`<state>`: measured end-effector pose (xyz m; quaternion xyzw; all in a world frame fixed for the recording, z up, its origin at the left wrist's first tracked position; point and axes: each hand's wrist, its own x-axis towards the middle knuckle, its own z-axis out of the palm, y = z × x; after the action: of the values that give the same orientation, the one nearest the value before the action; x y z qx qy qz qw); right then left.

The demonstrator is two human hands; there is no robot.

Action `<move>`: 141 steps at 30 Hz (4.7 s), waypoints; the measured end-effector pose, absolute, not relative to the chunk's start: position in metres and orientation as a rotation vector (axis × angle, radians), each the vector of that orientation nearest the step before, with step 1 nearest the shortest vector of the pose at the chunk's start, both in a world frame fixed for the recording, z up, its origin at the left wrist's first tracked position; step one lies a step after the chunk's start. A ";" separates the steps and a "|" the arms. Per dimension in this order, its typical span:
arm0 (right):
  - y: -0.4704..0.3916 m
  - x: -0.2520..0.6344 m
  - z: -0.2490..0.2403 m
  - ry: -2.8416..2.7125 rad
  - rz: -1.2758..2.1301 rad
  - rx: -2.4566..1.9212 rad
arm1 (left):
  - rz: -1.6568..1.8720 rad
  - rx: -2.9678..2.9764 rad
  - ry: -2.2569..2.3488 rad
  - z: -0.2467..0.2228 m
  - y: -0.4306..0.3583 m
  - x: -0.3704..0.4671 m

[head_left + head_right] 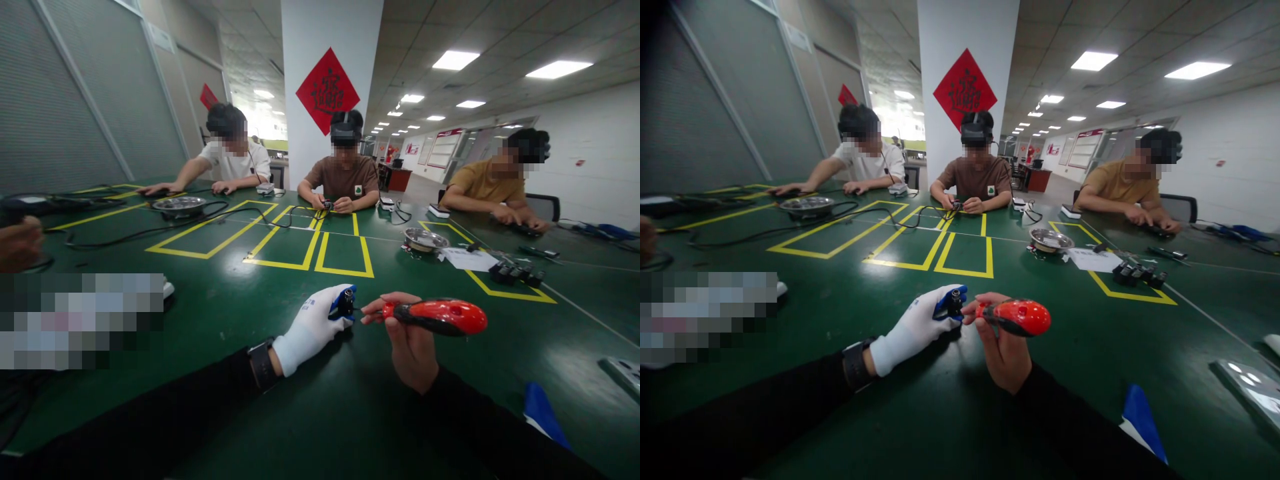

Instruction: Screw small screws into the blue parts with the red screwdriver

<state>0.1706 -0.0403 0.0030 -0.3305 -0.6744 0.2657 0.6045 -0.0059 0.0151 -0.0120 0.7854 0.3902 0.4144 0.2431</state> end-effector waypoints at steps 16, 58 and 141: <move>-0.040 0.165 0.010 -1.463 0.640 -0.727 | 1.055 1.992 1.091 -0.011 0.011 -0.003; -0.017 0.170 0.007 -0.699 1.125 -0.794 | 1.099 2.133 1.097 -0.009 0.014 -0.005; -0.025 0.168 0.026 -1.363 0.990 -0.640 | 0.995 2.512 1.196 0.001 0.023 -0.001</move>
<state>0.1685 -0.0249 0.0263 -0.2785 -0.5930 0.4307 0.6207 -0.0013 0.0233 0.0008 0.8464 0.4030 0.3353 0.0934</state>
